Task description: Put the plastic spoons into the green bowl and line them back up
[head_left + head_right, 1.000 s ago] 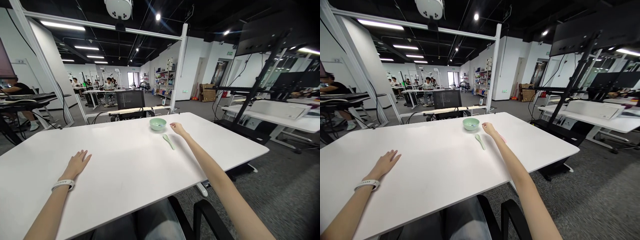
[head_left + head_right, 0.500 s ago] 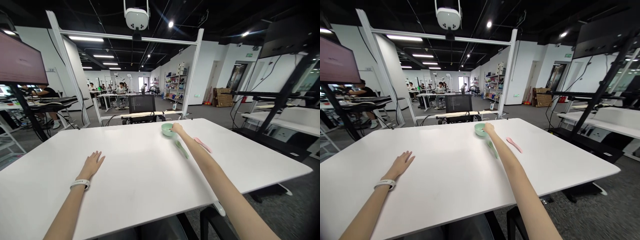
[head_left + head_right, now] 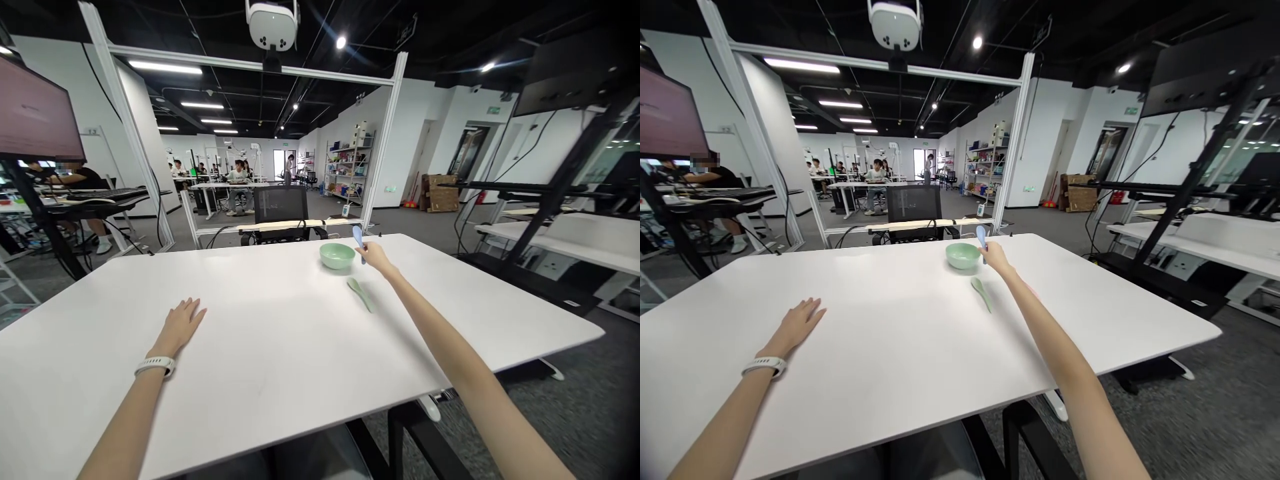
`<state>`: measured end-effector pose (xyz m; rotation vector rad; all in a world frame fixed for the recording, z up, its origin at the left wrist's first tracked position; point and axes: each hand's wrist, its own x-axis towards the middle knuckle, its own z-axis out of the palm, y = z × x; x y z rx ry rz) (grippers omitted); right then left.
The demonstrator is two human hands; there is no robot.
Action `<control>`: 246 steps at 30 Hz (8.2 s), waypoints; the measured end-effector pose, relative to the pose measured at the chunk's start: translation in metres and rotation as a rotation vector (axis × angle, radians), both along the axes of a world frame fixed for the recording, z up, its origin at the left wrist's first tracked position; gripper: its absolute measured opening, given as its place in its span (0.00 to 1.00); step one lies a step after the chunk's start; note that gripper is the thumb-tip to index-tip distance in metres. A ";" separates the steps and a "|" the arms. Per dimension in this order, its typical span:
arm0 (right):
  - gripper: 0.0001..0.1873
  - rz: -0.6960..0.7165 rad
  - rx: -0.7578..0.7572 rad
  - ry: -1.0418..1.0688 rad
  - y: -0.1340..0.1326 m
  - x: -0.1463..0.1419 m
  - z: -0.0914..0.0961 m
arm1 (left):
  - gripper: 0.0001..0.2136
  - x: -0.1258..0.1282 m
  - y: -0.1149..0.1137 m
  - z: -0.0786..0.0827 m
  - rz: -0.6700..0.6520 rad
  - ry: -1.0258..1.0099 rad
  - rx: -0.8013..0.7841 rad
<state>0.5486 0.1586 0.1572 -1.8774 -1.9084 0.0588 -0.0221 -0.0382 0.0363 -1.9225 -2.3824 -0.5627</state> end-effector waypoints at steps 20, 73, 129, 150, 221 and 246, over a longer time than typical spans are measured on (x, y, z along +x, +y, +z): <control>0.21 0.122 0.015 0.282 -0.072 0.046 -0.116 | 0.32 0.442 0.102 -0.001 -0.872 -0.058 0.067; 0.11 0.134 -0.022 0.363 -0.091 0.010 -0.111 | 0.34 0.323 0.050 -0.014 -0.666 0.006 0.064; 0.16 0.145 -0.022 0.371 -0.101 0.001 -0.105 | 0.31 0.330 0.043 -0.007 -0.609 0.110 0.087; 0.18 0.154 -0.012 0.375 -0.101 0.001 -0.104 | 0.31 0.332 0.042 -0.005 -0.589 0.152 0.079; 0.13 0.052 -0.064 0.010 -0.086 -0.006 -0.107 | 0.34 0.033 0.004 0.001 0.102 0.101 -0.100; 0.14 -0.013 -0.102 -0.157 0.058 -0.050 -0.006 | 0.35 0.032 0.001 -0.003 0.105 0.134 -0.150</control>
